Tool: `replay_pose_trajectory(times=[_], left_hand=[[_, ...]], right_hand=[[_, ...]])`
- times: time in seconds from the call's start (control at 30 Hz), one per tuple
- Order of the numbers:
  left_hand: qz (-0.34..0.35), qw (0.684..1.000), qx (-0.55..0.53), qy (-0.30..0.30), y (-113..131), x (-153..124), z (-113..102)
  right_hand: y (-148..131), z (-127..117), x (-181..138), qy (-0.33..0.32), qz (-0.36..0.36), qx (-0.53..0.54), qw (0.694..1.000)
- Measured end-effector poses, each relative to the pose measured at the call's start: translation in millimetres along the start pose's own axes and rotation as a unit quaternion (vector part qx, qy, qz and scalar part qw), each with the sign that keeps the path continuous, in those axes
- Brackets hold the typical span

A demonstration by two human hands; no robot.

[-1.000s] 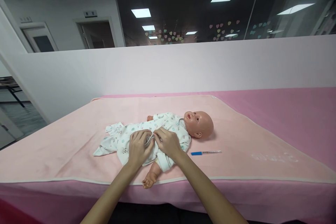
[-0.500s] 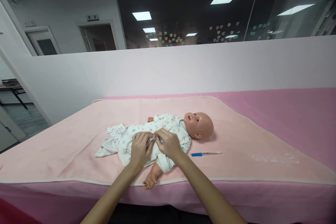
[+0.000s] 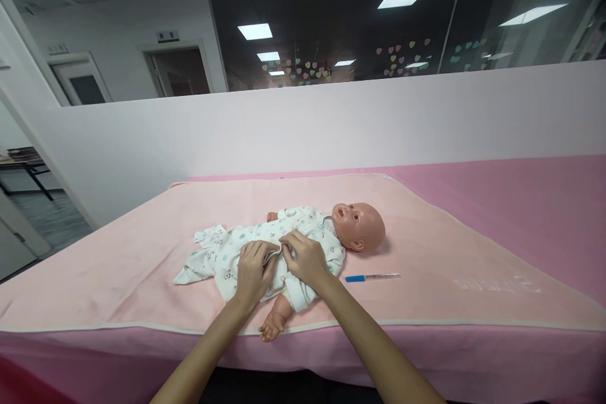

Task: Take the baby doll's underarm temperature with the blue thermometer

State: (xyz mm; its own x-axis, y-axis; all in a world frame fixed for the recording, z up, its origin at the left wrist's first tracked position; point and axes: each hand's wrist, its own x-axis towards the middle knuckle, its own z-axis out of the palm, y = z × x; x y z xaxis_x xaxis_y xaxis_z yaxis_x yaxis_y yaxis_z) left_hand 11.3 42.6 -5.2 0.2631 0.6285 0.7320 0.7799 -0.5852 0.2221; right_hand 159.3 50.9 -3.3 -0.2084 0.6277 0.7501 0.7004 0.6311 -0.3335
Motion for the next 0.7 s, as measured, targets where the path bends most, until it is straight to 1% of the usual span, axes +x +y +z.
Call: replay_pose_trajectory(times=[0.23, 0.47, 0.7], left_hand=[[-0.013, 1.0, -0.003, 0.0, 0.2, -0.5, -1.1], [-0.011, 0.999, -0.034, -0.013, -1.4, -0.5, -2.1], [-0.005, 0.998, -0.058, -0.014, -5.9, -1.0, 1.0]], right_hand=[[-0.3, -2.5, -0.2, -0.018, -0.001, -0.003, 1.0], [3.6, 3.3, -0.8, 0.014, 0.003, 0.001, 1.0], [4.4, 4.3, -1.3, 0.016, -0.002, 0.0, 1.0]])
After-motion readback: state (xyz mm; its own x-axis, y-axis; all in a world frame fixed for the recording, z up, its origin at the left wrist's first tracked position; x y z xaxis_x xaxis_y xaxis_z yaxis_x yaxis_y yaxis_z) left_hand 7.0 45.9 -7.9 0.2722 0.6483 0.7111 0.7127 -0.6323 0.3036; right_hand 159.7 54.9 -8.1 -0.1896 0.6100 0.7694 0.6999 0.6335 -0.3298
